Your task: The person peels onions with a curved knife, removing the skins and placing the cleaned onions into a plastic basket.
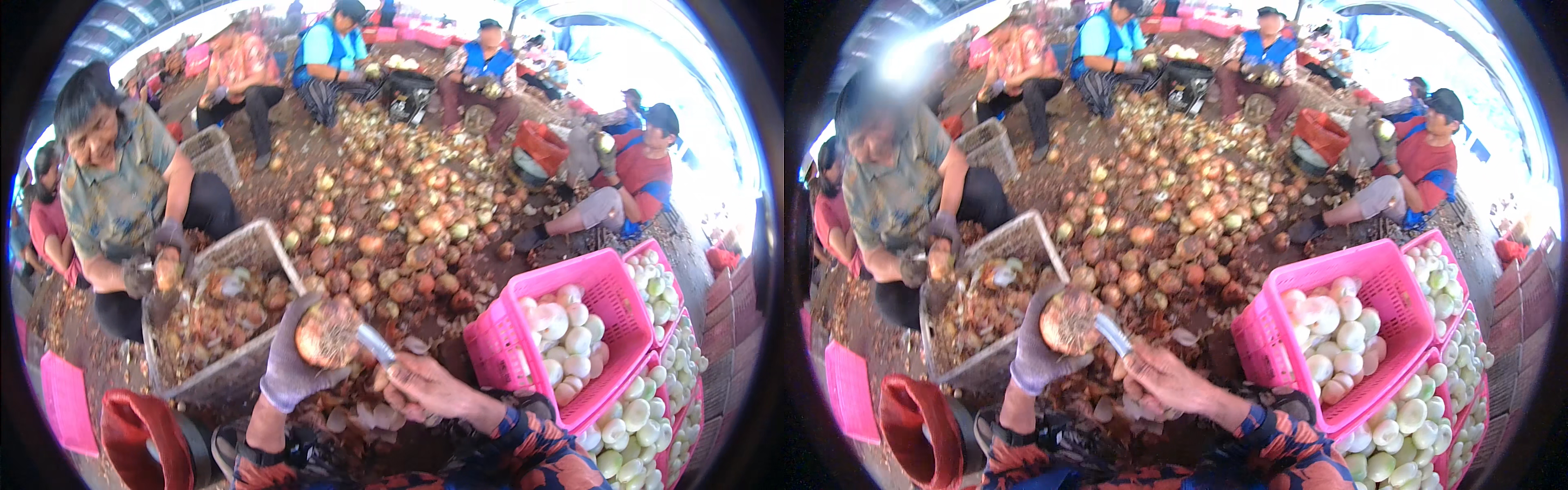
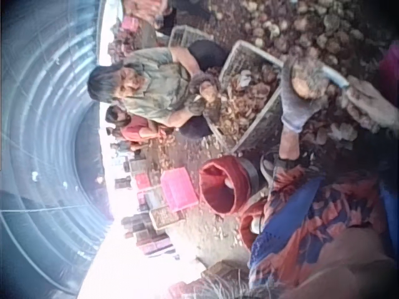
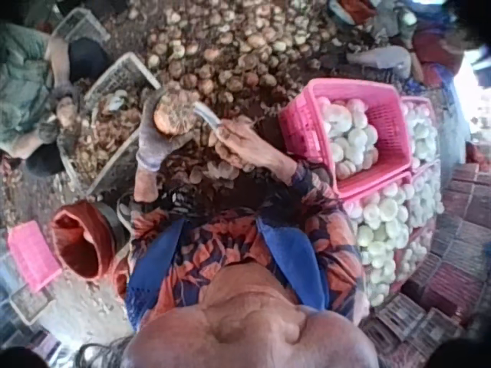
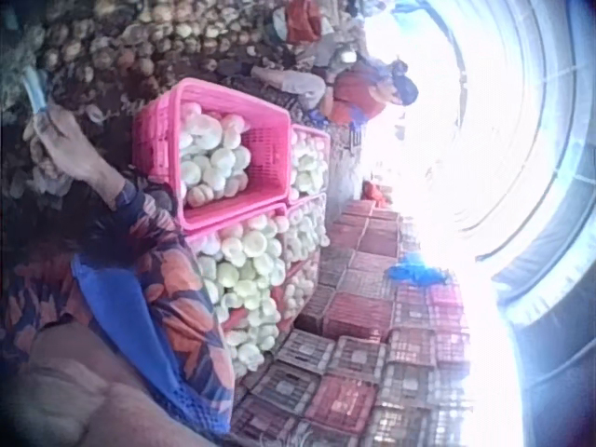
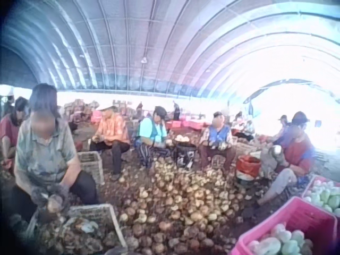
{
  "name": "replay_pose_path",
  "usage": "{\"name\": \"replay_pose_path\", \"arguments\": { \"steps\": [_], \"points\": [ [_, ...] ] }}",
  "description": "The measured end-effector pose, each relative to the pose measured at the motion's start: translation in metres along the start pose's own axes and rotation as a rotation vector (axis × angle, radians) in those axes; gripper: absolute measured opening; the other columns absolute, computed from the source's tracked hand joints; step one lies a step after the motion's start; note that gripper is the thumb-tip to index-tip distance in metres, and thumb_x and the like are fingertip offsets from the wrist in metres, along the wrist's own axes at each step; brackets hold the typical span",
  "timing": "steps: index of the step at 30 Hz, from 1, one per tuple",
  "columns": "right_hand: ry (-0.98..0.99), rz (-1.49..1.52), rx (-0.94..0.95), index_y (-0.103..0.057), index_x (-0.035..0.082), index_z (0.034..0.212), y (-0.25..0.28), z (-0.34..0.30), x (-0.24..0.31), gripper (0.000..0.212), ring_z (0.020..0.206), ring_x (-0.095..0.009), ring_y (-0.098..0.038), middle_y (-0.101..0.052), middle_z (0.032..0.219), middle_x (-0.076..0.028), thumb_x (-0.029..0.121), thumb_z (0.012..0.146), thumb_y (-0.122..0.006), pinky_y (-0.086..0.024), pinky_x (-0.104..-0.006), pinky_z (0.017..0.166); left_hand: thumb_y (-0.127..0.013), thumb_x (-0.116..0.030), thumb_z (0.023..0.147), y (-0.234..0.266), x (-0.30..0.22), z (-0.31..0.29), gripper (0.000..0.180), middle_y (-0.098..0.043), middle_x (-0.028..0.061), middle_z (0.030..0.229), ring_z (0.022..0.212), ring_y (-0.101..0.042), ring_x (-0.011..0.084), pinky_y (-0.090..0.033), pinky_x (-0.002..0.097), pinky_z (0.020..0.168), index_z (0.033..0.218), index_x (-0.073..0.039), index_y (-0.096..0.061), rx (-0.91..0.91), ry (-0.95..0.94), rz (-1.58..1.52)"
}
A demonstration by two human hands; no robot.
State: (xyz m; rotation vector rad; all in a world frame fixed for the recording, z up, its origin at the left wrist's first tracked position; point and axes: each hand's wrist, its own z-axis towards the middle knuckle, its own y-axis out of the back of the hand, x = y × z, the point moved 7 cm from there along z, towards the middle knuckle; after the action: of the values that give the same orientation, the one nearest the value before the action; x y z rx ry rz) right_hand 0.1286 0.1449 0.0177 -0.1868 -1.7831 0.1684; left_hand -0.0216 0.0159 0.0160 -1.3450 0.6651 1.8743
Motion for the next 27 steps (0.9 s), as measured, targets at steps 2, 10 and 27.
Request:
{"name": "replay_pose_path", "arguments": {
  "steps": [2, 10, 27],
  "points": [
    [0.083, 0.040, -0.046, -0.054, 0.003, 0.113, 0.006, 0.002, -0.006, 0.035, 0.050, -0.006, -0.044, -0.050, 0.070, -0.001, 0.035, 0.114, -0.039, -0.039, -0.0237, 0.044, -0.096, -0.007, 0.064, -0.024, -0.027, 0.011, 0.106, -0.056, 0.0125, 0.138, 0.128, -0.057, 0.0246, -0.049, 0.0395, 0.109, 0.151, -0.004, -0.036, -0.123, -0.005, -0.026],
    [-0.055, 0.185, 0.124, -0.053, -0.001, 0.113, 0.016, 0.011, -0.019, 0.039, 0.050, -0.007, -0.041, -0.049, 0.071, -0.002, 0.036, 0.114, -0.040, -0.036, -0.0236, 0.043, -0.095, -0.005, 0.062, -0.019, -0.001, 0.014, 0.101, -0.058, 0.0114, 0.134, 0.123, -0.060, 0.0245, -0.052, 0.0379, 0.106, 0.147, -0.005, -0.041, 0.076, 0.167, -0.046],
    [-0.093, 0.742, 0.172, -0.063, 0.008, 0.107, -0.055, 0.059, -0.083, 0.025, 0.045, -0.011, -0.045, -0.058, 0.072, -0.005, 0.030, 0.109, -0.052, -0.034, -0.0271, 0.038, -0.095, -0.018, 0.065, -0.030, -0.005, -0.010, 0.103, -0.050, 0.0257, 0.136, 0.123, -0.053, 0.0447, -0.048, 0.0514, 0.102, 0.148, -0.004, -0.035, -0.335, -0.329, 0.905]
  ]
}}
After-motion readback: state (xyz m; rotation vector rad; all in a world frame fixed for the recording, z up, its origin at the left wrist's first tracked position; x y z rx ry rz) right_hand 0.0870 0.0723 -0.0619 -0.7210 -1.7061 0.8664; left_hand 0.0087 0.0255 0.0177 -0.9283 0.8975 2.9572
